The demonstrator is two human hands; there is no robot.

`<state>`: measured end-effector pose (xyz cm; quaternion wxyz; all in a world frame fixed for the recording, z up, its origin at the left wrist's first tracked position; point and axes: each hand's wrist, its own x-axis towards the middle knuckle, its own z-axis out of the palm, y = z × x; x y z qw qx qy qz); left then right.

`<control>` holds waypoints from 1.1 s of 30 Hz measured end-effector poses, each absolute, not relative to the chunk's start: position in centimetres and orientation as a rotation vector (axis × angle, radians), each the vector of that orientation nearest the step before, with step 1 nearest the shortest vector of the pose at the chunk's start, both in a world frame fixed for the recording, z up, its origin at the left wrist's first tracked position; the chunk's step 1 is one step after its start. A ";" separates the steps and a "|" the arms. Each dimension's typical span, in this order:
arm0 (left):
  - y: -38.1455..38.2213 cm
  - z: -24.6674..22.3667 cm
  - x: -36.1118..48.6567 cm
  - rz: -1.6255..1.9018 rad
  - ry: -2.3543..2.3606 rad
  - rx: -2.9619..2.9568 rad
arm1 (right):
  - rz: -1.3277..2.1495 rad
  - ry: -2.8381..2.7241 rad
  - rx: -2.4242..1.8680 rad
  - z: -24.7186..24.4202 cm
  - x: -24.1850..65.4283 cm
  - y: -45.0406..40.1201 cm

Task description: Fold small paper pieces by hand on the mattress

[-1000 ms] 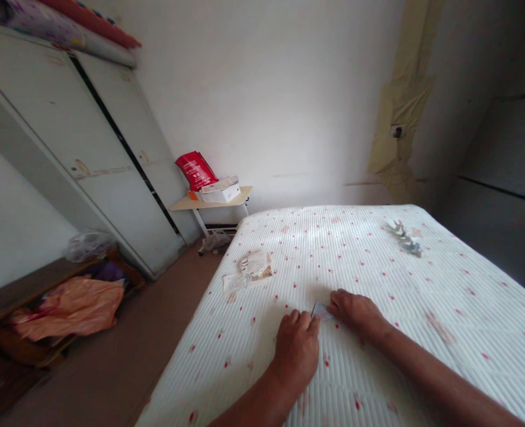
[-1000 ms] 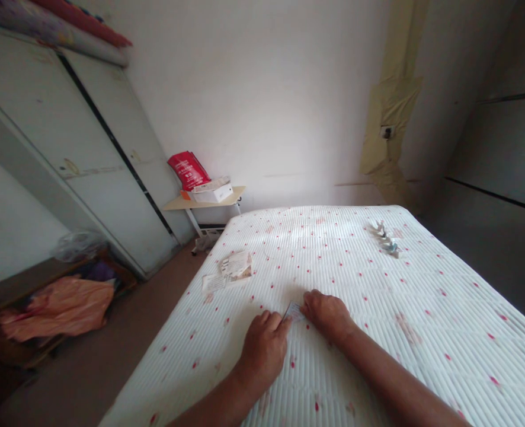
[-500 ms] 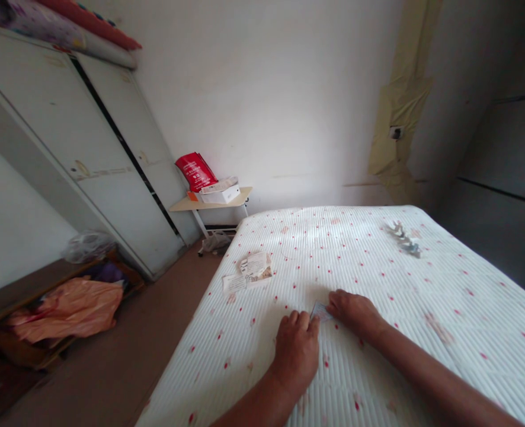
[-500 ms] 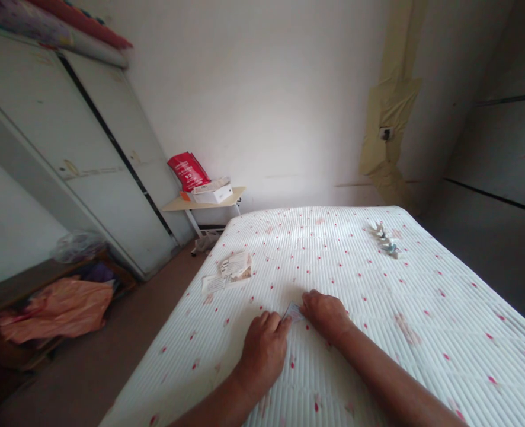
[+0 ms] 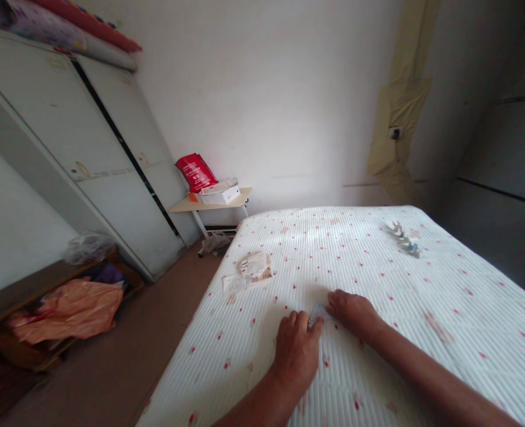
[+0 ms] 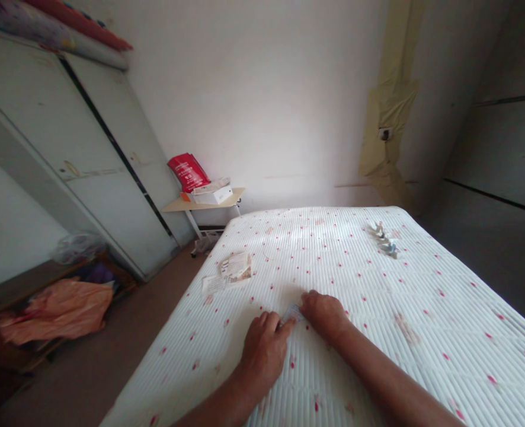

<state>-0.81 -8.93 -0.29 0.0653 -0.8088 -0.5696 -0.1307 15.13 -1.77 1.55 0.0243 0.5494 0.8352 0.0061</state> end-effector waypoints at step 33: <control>-9.4 0.3 -0.4 -0.388 -1.833 -2.428 | -0.323 2.579 2.113 2.0 15.1 -3.3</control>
